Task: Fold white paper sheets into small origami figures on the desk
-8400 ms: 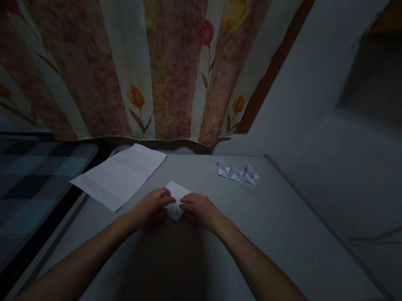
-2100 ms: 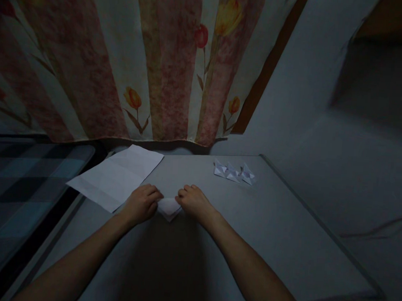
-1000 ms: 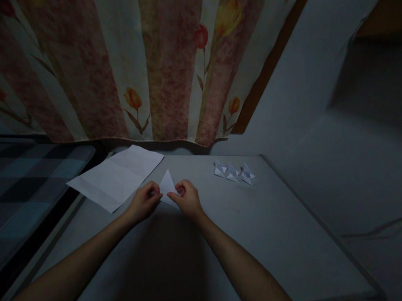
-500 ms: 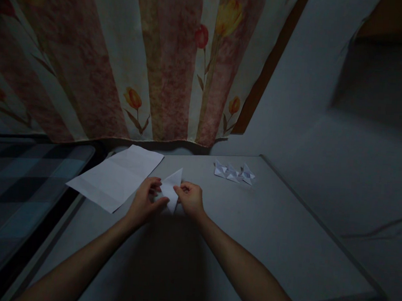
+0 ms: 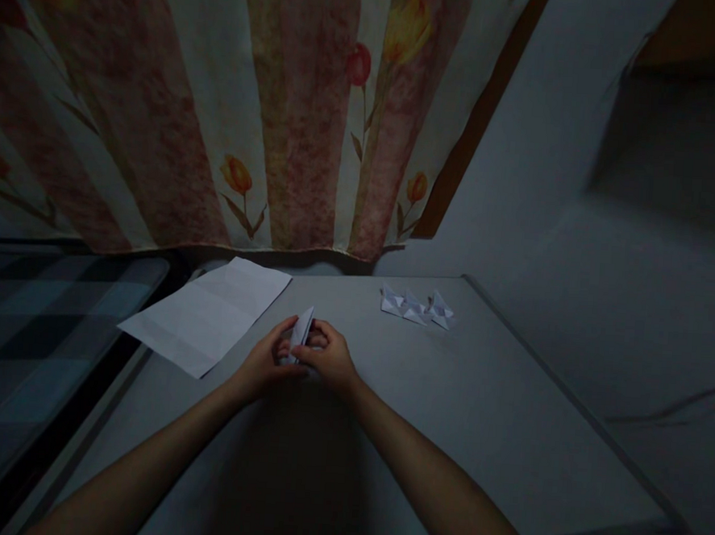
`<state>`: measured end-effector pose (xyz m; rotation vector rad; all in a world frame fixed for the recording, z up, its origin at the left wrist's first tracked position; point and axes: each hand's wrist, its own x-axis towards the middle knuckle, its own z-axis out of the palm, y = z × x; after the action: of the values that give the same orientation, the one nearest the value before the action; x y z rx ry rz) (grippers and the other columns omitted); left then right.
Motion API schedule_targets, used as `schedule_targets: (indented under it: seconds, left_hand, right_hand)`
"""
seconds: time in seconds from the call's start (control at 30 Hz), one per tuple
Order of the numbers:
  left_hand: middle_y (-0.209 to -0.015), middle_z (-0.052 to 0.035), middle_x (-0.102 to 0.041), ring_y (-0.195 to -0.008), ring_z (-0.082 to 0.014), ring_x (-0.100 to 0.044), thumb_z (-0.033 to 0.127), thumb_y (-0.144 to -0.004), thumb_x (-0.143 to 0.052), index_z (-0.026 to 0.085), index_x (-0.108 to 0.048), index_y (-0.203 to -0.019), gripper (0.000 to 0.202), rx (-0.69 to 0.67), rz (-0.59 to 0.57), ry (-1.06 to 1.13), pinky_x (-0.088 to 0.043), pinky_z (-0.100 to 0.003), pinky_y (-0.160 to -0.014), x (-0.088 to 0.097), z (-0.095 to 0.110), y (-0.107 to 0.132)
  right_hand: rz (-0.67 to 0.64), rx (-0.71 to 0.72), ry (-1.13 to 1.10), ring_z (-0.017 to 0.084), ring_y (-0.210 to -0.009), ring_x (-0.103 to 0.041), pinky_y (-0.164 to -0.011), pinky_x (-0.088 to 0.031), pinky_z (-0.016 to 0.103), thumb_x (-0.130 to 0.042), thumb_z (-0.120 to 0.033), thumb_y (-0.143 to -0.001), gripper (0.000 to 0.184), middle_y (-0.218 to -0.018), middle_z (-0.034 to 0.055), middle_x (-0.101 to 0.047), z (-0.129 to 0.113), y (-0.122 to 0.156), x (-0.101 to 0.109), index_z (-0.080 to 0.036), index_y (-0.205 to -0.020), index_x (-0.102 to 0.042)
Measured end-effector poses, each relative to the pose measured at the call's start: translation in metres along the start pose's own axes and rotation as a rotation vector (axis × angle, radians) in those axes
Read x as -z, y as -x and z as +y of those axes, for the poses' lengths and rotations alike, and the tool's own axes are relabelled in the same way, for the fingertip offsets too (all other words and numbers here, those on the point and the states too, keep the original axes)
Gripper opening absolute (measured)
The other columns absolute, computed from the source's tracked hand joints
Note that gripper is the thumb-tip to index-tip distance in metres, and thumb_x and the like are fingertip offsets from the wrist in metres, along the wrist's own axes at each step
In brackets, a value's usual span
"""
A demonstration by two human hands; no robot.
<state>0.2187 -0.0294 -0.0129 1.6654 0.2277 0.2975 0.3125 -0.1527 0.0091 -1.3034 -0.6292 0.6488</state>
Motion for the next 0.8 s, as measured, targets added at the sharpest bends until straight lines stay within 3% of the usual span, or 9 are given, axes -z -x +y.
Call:
schedule_targets:
  seconds: [0.1,0.23,0.33,0.43,0.53,0.63,0.7,0.8]
  left_hand:
    - [-0.094,-0.006,-0.064,-0.081,-0.018,-0.063,0.024,-0.058,-0.077,0.017,-0.028,-0.14,0.096,0.007,-0.037,0.167,-0.051,-0.031,-0.073,0.002,-0.003,-0.001]
    - [-0.101,-0.0069,-0.065,-0.083,-0.0191,-0.063,0.028,-0.071,-0.063,0.019,-0.044,-0.132,0.064,-0.036,0.054,0.145,-0.051,-0.032,-0.071,0.007,-0.004,-0.005]
    - [-0.104,-0.0066,-0.066,-0.086,-0.0191,-0.064,0.023,-0.077,-0.05,0.019,-0.05,-0.128,0.051,-0.009,0.087,0.08,-0.051,-0.033,-0.076,0.012,-0.002,-0.007]
    - [-0.111,-0.0087,-0.066,-0.099,-0.0221,-0.062,0.017,-0.075,-0.049,0.016,-0.058,-0.119,0.045,-0.07,0.041,0.027,-0.05,-0.037,-0.085,0.021,0.001,-0.007]
    - [-0.112,-0.0076,-0.066,-0.103,-0.0219,-0.061,0.015,-0.074,-0.052,0.018,-0.063,-0.112,0.039,-0.168,-0.039,-0.246,-0.047,-0.039,-0.092,0.032,0.004,-0.004]
    - [-0.115,-0.0083,-0.064,-0.108,-0.0215,-0.058,0.011,-0.076,-0.05,0.02,-0.068,-0.104,0.034,-0.298,-0.057,-0.602,-0.043,-0.041,-0.098,0.04,0.005,0.001]
    - [-0.119,-0.0092,-0.062,-0.11,-0.0216,-0.056,0.007,-0.075,-0.048,0.02,-0.067,-0.107,0.04,-0.375,-0.067,-0.746,-0.043,-0.042,-0.098,0.041,0.005,0.003]
    - [-0.123,-0.0081,-0.06,-0.11,-0.0228,-0.055,0.004,-0.069,-0.049,0.022,-0.063,-0.115,0.052,-0.458,-0.19,-0.883,-0.043,-0.043,-0.096,0.04,0.008,0.006]
  right_hand:
    - [0.005,0.001,-0.01,0.02,-0.082,-0.066,-0.074,-0.053,0.032,-0.079,-0.028,-0.056,0.054,-0.093,0.0036,-0.069,0.002,-0.002,0.006,-0.019,-0.105,-0.059]
    - [0.04,0.001,0.024,0.018,-0.076,-0.066,-0.075,-0.052,0.034,-0.074,-0.031,-0.064,0.045,-0.087,0.0035,-0.07,0.008,-0.004,0.013,-0.019,-0.106,-0.062]
    - [0.073,0.107,0.117,0.02,-0.087,-0.065,-0.084,-0.051,0.037,-0.069,-0.029,-0.066,0.031,-0.096,0.006,-0.07,0.009,-0.008,0.018,-0.02,-0.096,-0.068]
    - [0.087,0.246,0.277,0.02,-0.098,-0.063,-0.093,-0.046,0.038,-0.064,-0.025,-0.07,0.017,-0.102,0.0069,-0.069,0.007,-0.01,0.026,-0.021,-0.084,-0.072]
    - [0.008,0.303,0.493,0.018,-0.096,-0.064,-0.092,-0.047,0.037,-0.055,-0.015,-0.073,0.022,-0.1,0.0067,-0.07,0.007,-0.01,0.037,-0.021,-0.084,-0.073]
    - [-0.153,0.357,0.768,0.017,-0.097,-0.064,-0.091,-0.047,0.036,-0.049,-0.006,-0.071,0.036,-0.103,0.0061,-0.07,0.007,-0.008,0.047,-0.022,-0.091,-0.073]
    - [-0.257,0.401,0.975,0.018,-0.102,-0.062,-0.094,-0.045,0.037,-0.049,-0.004,-0.07,0.041,-0.109,0.0054,-0.069,0.006,-0.006,0.051,-0.024,-0.097,-0.073]
    - [-0.381,0.451,1.186,0.02,-0.111,-0.058,-0.098,-0.041,0.04,-0.052,-0.005,-0.069,0.045,-0.117,0.0057,-0.066,0.0,-0.003,0.053,-0.025,-0.106,-0.07]
